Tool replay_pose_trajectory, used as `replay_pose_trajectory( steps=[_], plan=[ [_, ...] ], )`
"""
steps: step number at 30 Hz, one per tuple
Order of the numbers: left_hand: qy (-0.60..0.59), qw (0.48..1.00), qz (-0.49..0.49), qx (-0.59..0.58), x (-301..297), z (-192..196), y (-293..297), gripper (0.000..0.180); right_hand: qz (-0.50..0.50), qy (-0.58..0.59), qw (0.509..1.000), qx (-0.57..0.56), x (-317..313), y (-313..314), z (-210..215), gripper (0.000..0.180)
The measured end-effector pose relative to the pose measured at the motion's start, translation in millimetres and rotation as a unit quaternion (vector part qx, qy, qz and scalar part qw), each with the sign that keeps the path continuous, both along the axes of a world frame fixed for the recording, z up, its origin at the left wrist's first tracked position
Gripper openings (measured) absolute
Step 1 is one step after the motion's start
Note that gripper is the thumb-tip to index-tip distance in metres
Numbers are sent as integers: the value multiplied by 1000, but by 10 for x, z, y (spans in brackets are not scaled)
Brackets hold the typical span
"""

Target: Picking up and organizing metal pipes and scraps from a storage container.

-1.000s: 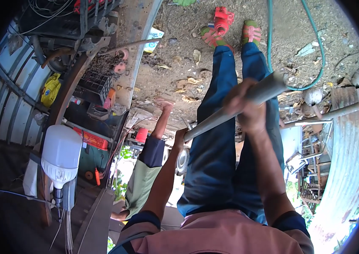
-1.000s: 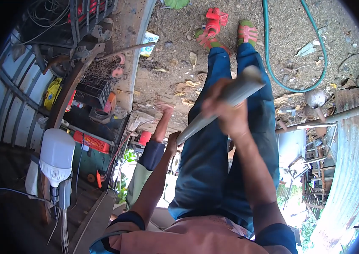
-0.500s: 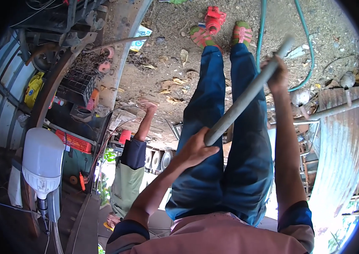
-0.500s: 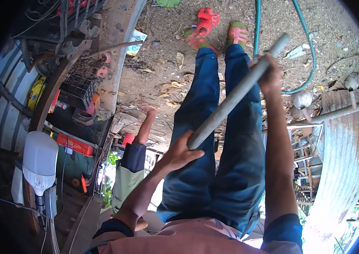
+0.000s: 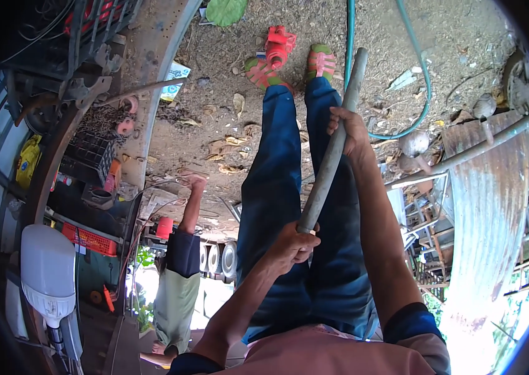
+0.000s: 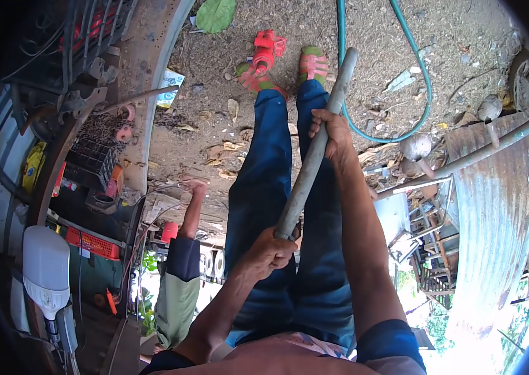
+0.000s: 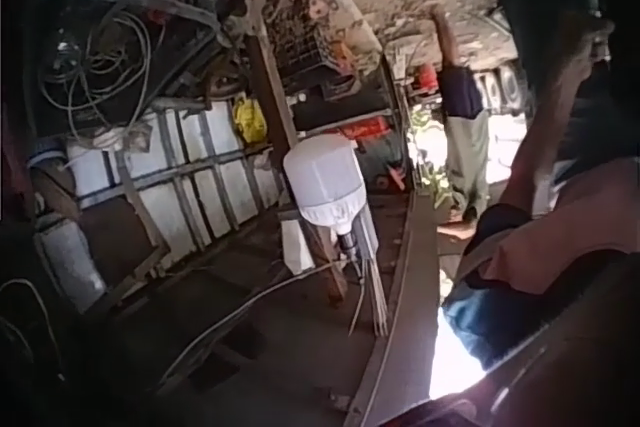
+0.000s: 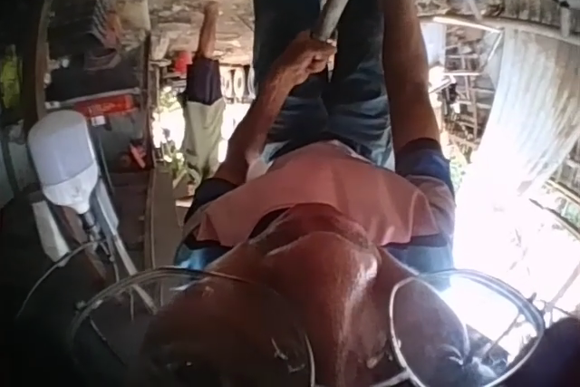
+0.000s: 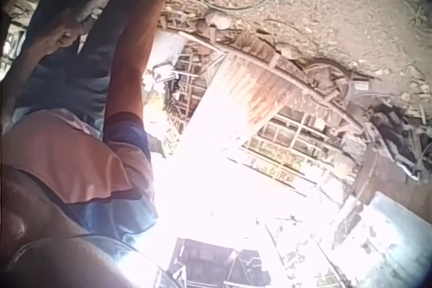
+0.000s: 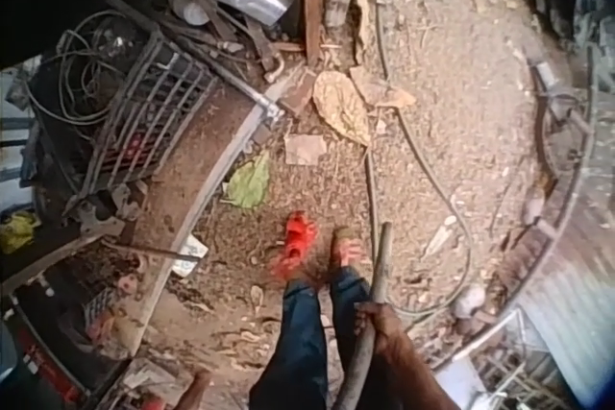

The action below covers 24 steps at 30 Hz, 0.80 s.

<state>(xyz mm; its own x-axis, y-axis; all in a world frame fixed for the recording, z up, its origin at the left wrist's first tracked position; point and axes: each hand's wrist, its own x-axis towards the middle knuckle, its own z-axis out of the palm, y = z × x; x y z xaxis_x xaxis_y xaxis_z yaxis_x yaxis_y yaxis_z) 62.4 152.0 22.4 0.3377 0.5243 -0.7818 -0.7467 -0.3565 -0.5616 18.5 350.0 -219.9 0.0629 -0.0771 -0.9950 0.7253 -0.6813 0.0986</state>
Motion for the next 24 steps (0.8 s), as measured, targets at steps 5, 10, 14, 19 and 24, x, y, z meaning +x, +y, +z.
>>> replay_pose_trajectory(
  steps=[5, 10, 14, 19, 24],
  plan=[
    [71, 990, -124, -13, 313, 24, 27, 29, 22, 39, 996, 75, -88, 159, 34, 12],
    [380, 681, -614, -119, 581, 442, -690, 22, 126, 57, 954, 265, -558, 974, -380, 15],
    [368, 672, -641, -49, 699, 725, -1775, 27, 130, 115, 950, 259, -1087, 2423, -961, 27],
    [272, 761, -558, -190, 1014, 945, -2433, 17, 140, 140, 941, 275, -1526, 3616, -936, 6],
    [252, 821, -485, -167, 1059, 612, -2295, 23, 104, 173, 956, 212, -1436, 3429, -650, 13]
  ],
)
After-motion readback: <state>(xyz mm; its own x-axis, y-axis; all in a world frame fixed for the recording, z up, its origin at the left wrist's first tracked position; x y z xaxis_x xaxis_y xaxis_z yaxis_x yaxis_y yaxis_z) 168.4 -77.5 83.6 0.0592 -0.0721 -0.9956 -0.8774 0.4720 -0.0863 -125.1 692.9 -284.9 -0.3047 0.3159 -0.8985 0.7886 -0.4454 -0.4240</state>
